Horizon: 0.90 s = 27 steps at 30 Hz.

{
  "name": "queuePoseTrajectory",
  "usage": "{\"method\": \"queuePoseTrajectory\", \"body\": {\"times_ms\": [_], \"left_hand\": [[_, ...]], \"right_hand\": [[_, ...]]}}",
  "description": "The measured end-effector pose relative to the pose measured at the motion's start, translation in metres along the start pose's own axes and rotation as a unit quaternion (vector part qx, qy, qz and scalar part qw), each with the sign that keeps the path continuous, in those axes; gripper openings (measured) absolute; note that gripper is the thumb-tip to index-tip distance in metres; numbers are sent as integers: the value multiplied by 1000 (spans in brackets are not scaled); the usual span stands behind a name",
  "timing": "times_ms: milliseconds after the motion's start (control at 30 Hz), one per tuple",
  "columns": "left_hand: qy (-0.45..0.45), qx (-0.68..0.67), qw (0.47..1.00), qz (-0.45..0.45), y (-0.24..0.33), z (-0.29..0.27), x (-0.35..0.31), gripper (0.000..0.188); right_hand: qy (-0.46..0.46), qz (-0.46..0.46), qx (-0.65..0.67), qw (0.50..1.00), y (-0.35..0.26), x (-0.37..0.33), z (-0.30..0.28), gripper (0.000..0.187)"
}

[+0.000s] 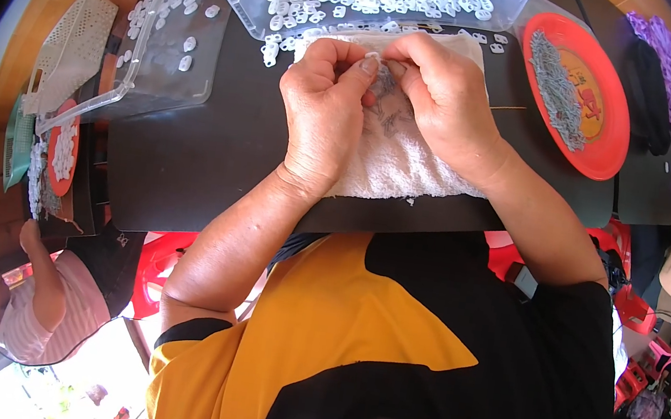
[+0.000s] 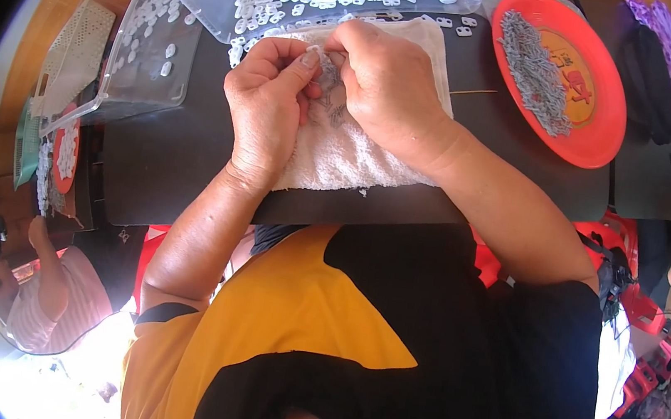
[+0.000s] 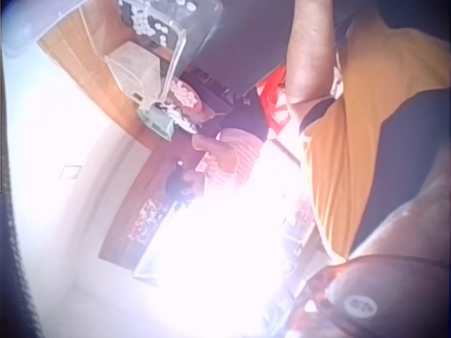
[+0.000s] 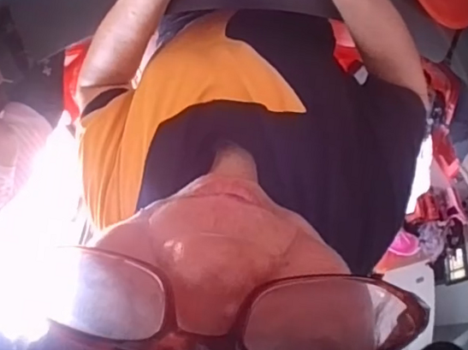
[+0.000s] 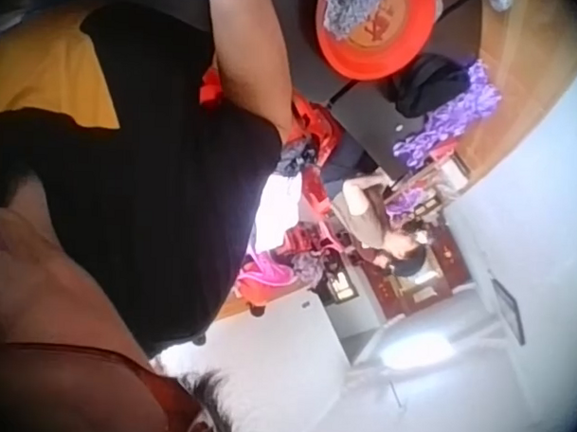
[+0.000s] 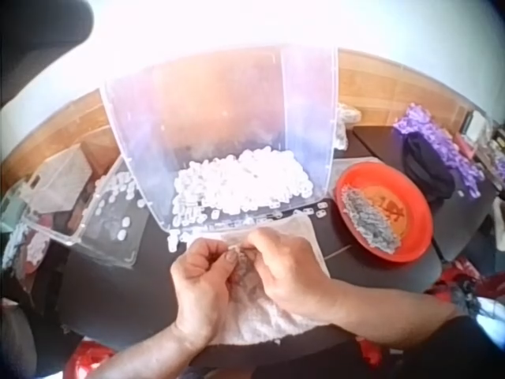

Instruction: Handling and inspecting small white plastic components on a workbench.

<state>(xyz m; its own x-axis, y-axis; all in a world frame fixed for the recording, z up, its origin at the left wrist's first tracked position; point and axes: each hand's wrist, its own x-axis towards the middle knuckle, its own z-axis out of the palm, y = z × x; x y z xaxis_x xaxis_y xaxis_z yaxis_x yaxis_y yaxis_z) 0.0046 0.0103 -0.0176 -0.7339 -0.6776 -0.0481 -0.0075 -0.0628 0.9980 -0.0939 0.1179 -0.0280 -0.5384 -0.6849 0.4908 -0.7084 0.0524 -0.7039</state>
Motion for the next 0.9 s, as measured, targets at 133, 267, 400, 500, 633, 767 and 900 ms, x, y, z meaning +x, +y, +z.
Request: {"method": "queuePoseTrajectory", "body": {"times_ms": [133, 267, 400, 500, 633, 767, 900], "left_hand": [[4, 16, 1000, 4, 1, 1, -1, 7], [0, 15, 999, 34, -6, 1, 0, 6], [2, 25, 999, 43, -6, 1, 1, 6], [7, 32, 999, 31, -4, 2, 1, 5], [11, 27, 999, 27, -4, 2, 0, 6], [8, 33, 999, 38, -5, 2, 0, 5], [7, 44, 998, 52, -7, 3, 0, 5]], "right_hand": [[-8, 0, 0, 1000, 0, 1, -1, 12], [-19, -4, -16, 1000, 0, 2, -3, 10], [-15, -3, -12, 1000, 2, 2, -2, 10], [-19, -14, -17, 1000, 2, 2, -3, 11], [-18, -26, -23, 999, 1, 2, -3, 10], [-9, -24, -36, 999, 2, 1, 0, 11], [2, -33, -59, 998, 2, 0, 3, 12]]}}
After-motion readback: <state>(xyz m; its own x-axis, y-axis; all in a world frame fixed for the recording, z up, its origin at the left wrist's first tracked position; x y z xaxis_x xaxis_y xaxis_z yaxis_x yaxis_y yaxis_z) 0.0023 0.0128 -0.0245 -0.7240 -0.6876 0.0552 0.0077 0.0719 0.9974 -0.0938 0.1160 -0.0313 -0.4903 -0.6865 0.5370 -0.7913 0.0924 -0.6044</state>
